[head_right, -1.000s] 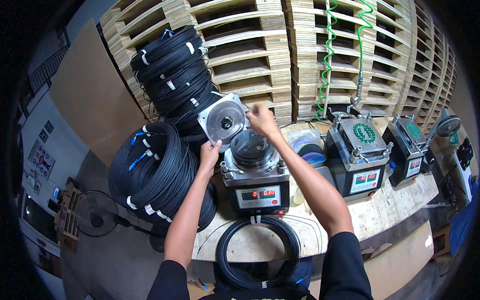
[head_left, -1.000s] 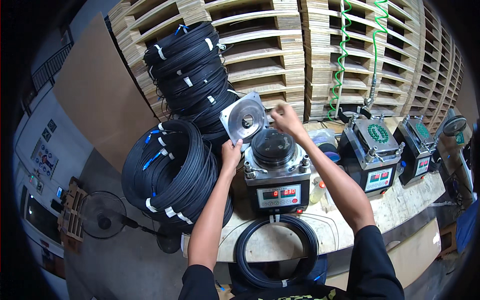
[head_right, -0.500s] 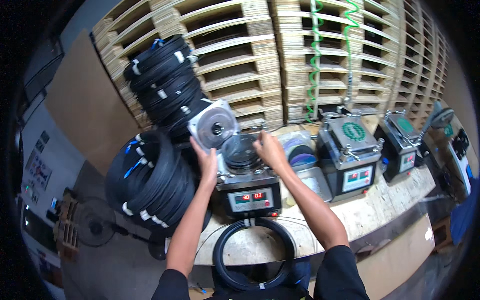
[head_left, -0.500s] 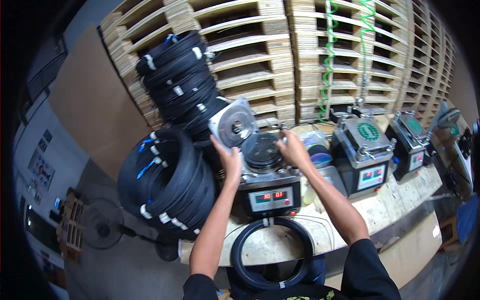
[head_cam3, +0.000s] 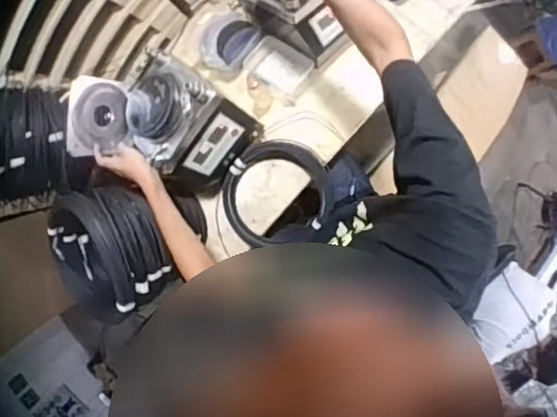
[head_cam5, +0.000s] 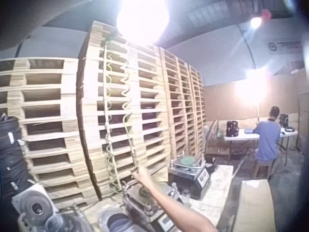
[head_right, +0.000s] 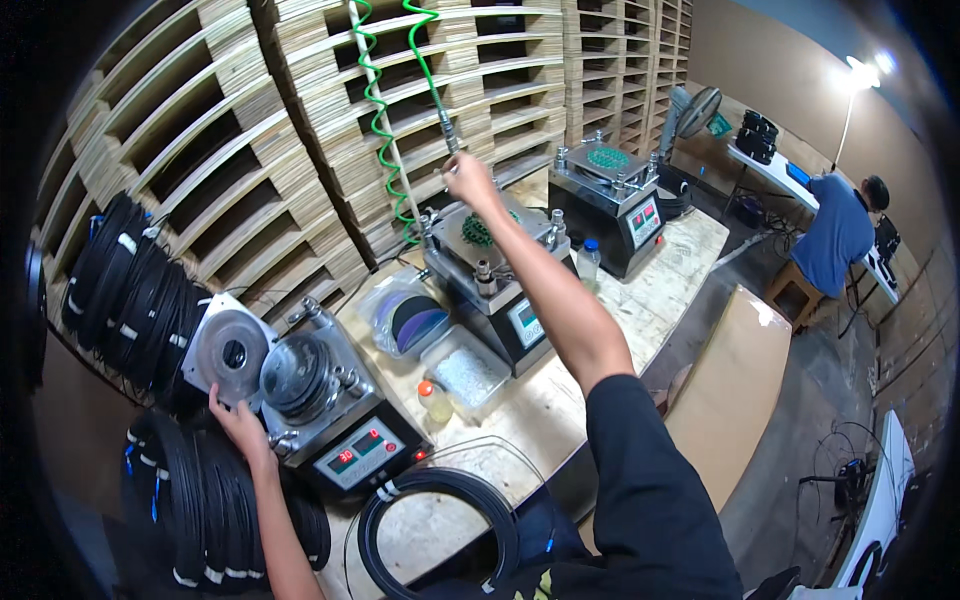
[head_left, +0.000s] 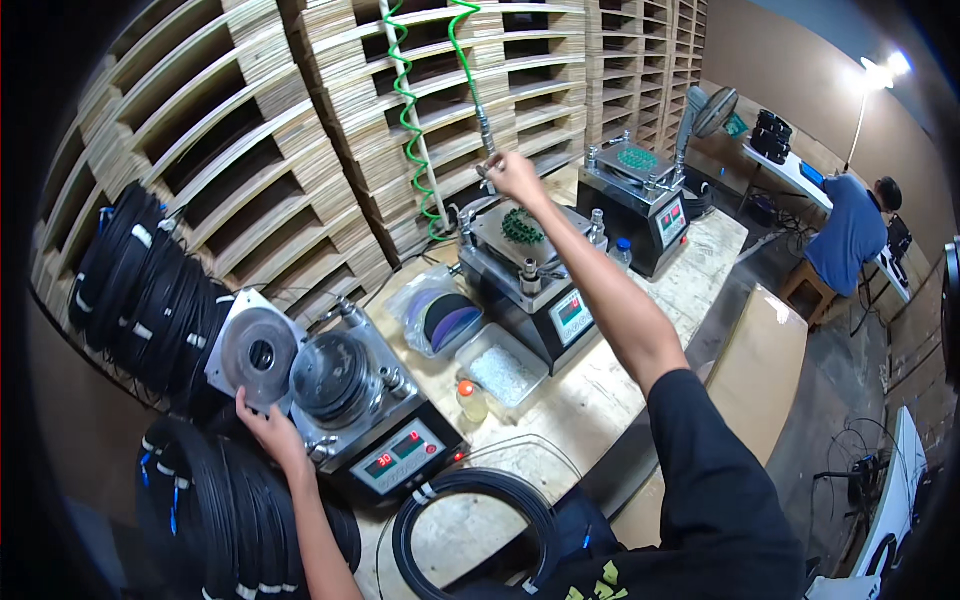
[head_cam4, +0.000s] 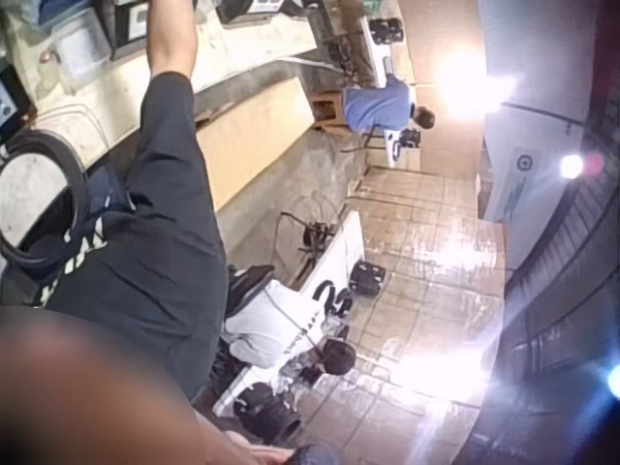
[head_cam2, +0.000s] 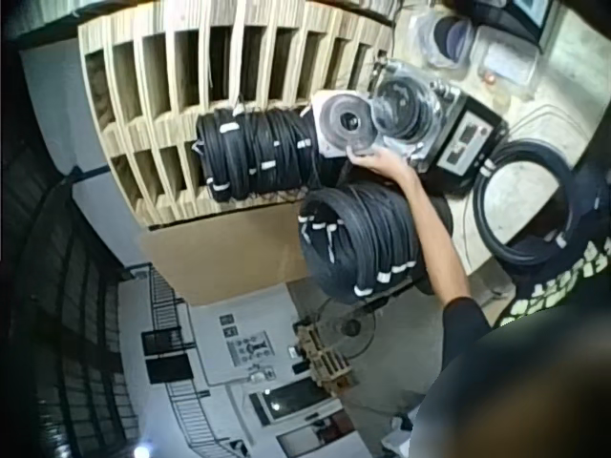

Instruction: The person is polishing and inspecting heavy black industrial cables using a specialized rotary polishing machine and cleaning equipment.

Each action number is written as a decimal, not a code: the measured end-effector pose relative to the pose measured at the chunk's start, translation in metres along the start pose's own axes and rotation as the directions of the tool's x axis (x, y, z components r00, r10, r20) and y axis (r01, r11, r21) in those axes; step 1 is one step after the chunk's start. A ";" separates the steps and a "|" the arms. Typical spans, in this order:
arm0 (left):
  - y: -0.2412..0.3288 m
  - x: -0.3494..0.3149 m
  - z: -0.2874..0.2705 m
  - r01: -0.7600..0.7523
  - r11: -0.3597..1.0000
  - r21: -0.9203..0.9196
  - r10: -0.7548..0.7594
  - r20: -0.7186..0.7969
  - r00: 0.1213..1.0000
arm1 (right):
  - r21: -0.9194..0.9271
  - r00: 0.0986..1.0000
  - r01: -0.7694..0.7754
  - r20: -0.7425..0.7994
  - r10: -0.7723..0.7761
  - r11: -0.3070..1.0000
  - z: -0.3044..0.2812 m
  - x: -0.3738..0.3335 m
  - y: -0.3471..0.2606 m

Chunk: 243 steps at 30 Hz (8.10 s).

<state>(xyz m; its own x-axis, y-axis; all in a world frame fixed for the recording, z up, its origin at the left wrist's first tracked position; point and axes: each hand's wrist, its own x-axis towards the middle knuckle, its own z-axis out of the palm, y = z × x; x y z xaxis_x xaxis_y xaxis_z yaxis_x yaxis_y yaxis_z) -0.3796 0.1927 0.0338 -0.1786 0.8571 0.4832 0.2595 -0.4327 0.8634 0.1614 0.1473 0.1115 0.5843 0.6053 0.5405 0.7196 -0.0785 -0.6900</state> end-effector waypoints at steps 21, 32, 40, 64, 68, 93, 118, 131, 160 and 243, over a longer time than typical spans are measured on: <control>0.050 -0.023 0.047 0.011 0.998 -0.067 -0.001 0.153 0.988 | 0.035 0.976 0.000 0.215 -0.007 0.999 0.001 0.117 0.130; 0.032 -0.014 0.003 -0.065 0.990 0.128 0.077 -0.091 0.993 | 0.777 0.871 -0.300 0.460 -0.173 0.553 0.027 -0.135 -0.169; 0.028 -0.025 0.012 -0.047 0.995 0.089 0.054 -0.083 0.995 | 0.788 0.859 -0.431 0.507 -0.067 0.439 0.073 -0.244 -0.239; 0.034 -0.019 0.007 -0.013 1.000 0.027 0.015 -0.080 0.997 | 0.838 0.931 -0.336 0.365 0.016 0.430 0.115 -0.279 -0.239; 0.033 -0.020 0.006 -0.039 0.999 0.016 0.040 -0.081 0.996 | 0.824 0.916 -0.373 0.400 0.028 0.427 0.123 -0.290 -0.242; 0.028 -0.019 0.012 -0.039 0.973 -0.228 0.001 -0.163 0.987 | 0.892 0.919 -0.316 0.373 -0.129 0.324 0.150 -0.288 -0.297; 0.027 -0.020 0.010 -0.090 0.996 0.007 0.091 -0.127 0.988 | 0.918 0.950 -0.250 0.295 -0.107 0.308 0.124 -0.227 -0.284; 0.097 0.002 0.011 -0.936 0.245 0.252 0.352 0.877 0.328 | 0.854 0.912 -0.398 0.408 0.043 0.335 -0.006 -0.259 -0.209; 0.074 -0.024 0.000 -0.507 0.800 0.321 0.316 0.494 0.810 | 0.841 0.874 -0.466 0.486 -0.005 0.276 0.061 -0.264 -0.223; 0.047 -0.010 0.000 -0.619 0.744 0.252 0.225 0.778 0.587 | 0.912 0.961 -0.276 0.260 0.092 0.303 0.085 -0.262 -0.221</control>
<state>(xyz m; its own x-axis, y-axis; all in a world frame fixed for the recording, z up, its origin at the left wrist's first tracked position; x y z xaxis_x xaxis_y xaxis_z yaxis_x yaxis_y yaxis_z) -0.3653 0.1636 0.0698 0.6920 0.6231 0.3646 0.5427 -0.7820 0.3064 -0.1827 0.0733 0.0818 0.5306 0.7805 0.3307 -0.2855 0.5318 -0.7973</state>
